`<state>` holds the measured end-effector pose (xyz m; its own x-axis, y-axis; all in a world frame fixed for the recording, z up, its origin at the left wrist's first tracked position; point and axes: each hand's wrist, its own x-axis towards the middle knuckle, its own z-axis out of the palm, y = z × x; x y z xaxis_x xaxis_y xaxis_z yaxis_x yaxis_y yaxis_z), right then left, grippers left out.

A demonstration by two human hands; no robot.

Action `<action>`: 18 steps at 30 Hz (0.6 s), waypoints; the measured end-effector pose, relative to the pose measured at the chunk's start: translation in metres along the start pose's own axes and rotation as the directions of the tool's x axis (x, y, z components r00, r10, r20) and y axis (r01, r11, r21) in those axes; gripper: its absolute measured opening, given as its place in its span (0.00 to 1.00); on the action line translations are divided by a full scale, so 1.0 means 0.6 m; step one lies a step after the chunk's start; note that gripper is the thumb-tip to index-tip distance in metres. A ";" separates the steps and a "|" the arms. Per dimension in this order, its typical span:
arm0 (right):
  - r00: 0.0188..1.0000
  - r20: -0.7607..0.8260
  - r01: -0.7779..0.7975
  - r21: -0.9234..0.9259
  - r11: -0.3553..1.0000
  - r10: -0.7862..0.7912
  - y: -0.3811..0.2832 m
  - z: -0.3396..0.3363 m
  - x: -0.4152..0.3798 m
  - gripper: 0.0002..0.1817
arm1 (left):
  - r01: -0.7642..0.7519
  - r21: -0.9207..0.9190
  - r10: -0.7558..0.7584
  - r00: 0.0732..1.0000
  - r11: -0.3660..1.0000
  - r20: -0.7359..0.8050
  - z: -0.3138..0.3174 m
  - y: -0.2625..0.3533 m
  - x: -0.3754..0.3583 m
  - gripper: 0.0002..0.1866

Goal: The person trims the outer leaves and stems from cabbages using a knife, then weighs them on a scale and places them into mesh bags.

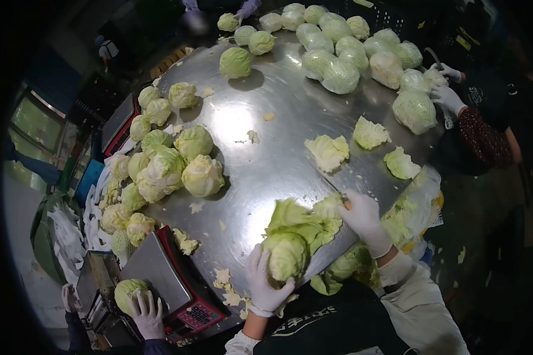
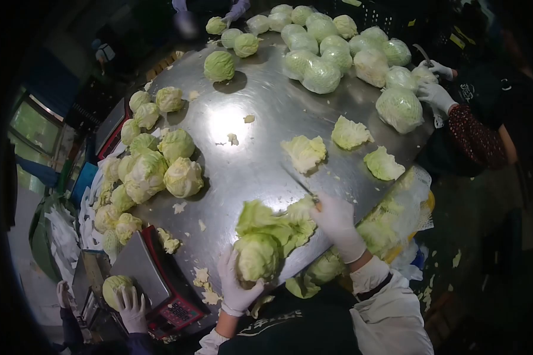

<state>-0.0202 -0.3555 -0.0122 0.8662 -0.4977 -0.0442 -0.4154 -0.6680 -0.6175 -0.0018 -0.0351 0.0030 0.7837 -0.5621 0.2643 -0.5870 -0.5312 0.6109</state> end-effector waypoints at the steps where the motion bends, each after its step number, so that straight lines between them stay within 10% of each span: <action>1: 0.999 0.016 -0.049 -0.160 0.986 0.052 0.018 0.005 0.005 0.22 | 0.004 0.004 -0.004 1.000 1.000 -0.002 -0.004 -0.015 -0.011 0.52; 4: 0.991 -0.094 0.110 0.151 0.982 -0.096 -0.060 -0.028 -0.035 0.33 | 0.258 -0.431 -0.297 0.955 0.865 -0.025 -0.004 -0.030 -0.024 0.52; 8: 0.869 0.190 0.342 0.437 0.832 -0.457 -0.149 0.006 -0.052 0.40 | 0.203 -0.096 -0.205 0.979 0.974 -0.013 0.007 0.000 0.016 0.50; 11: 0.880 0.276 0.220 0.483 0.848 -0.386 -0.146 0.092 -0.012 0.37 | 0.168 -0.188 -0.165 0.986 0.968 0.033 0.011 -0.030 0.021 0.49; 14: 0.871 0.490 -0.107 0.267 0.958 -0.039 -0.133 0.067 0.012 0.36 | 0.403 -0.827 -0.530 0.834 0.393 0.154 -0.014 -0.035 0.025 0.42; 16: 0.896 0.444 -0.168 0.292 0.942 0.022 -0.089 0.066 -0.004 0.33 | 0.384 -0.903 -0.600 0.774 0.191 0.202 -0.035 -0.037 0.022 0.40; 18: 0.988 0.149 -0.011 0.367 0.930 -0.047 -0.012 0.083 -0.038 0.32 | 0.333 -0.819 -0.488 0.676 -0.467 0.553 -0.037 -0.067 0.004 0.42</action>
<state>-0.0232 -0.3117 -0.0455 0.9164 -0.3780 -0.1317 -0.2940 -0.4123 -0.8623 0.0281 -0.0012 -0.0044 0.7035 -0.4710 -0.5321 0.7014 0.5805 0.4136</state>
